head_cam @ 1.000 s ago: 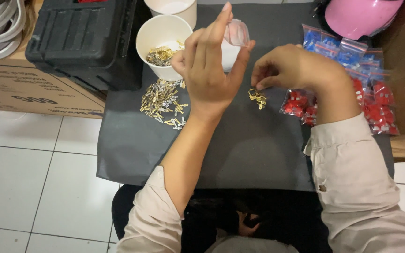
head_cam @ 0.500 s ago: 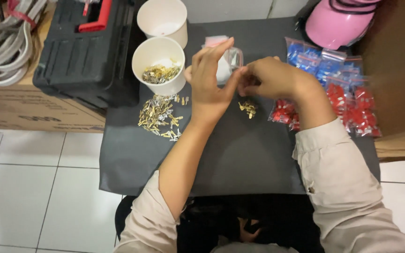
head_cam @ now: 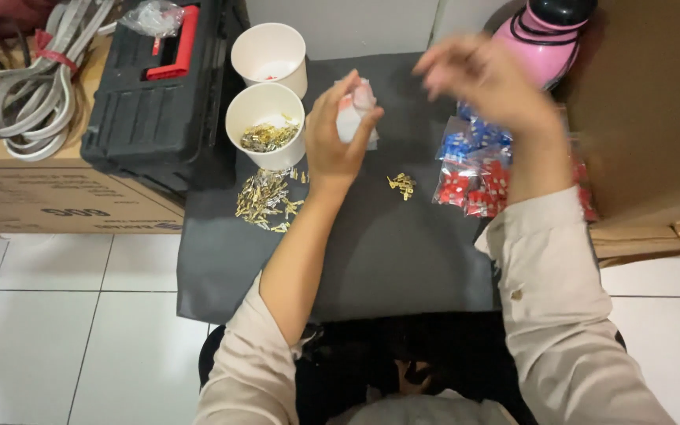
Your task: The person pours a collection of metal electronic connectors from a white cup onto a work surface, sorts through them by hand, and places them into a small plastic bag.
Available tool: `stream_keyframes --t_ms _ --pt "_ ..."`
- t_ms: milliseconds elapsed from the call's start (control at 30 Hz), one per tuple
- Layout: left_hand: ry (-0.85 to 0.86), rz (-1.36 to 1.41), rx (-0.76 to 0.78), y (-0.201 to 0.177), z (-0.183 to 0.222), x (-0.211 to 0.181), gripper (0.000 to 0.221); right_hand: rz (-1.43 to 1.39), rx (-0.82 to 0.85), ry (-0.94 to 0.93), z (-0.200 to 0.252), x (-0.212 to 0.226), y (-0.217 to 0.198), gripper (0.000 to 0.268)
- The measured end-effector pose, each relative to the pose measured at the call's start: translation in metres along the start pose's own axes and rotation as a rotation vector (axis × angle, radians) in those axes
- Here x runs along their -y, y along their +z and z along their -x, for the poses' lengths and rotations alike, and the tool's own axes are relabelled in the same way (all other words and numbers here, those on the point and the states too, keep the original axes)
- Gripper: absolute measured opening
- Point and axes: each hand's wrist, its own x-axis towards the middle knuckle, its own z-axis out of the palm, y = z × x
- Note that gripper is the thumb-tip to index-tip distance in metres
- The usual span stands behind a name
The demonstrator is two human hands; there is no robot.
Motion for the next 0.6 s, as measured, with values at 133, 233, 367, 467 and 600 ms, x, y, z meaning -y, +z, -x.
stream_keyframes --t_ms 133,233,367,467,600 --pt "-0.136 0.194 -0.114 -0.008 -0.045 -0.022 0.047 -0.013 -0.447 0.07 0.005 0.01 -0.044 0.011" --pt "-0.173 0.223 -0.145 0.0 -0.094 -0.009 0.044 -0.121 -0.466 0.105 0.009 0.015 -0.051 0.009" --pt "-0.273 0.185 -0.079 0.007 -0.11 0.013 0.051 -0.343 -0.473 0.182 0.009 0.019 -0.044 0.007" --pt "-0.317 0.174 -0.055 0.018 -0.125 0.019 0.057 -0.468 -0.479 0.202 -0.008 0.018 -0.053 0.008" --pt "-0.386 0.168 0.012 0.011 -0.093 0.005 0.062 -0.606 -0.503 0.266 -0.008 0.003 -0.052 0.01"
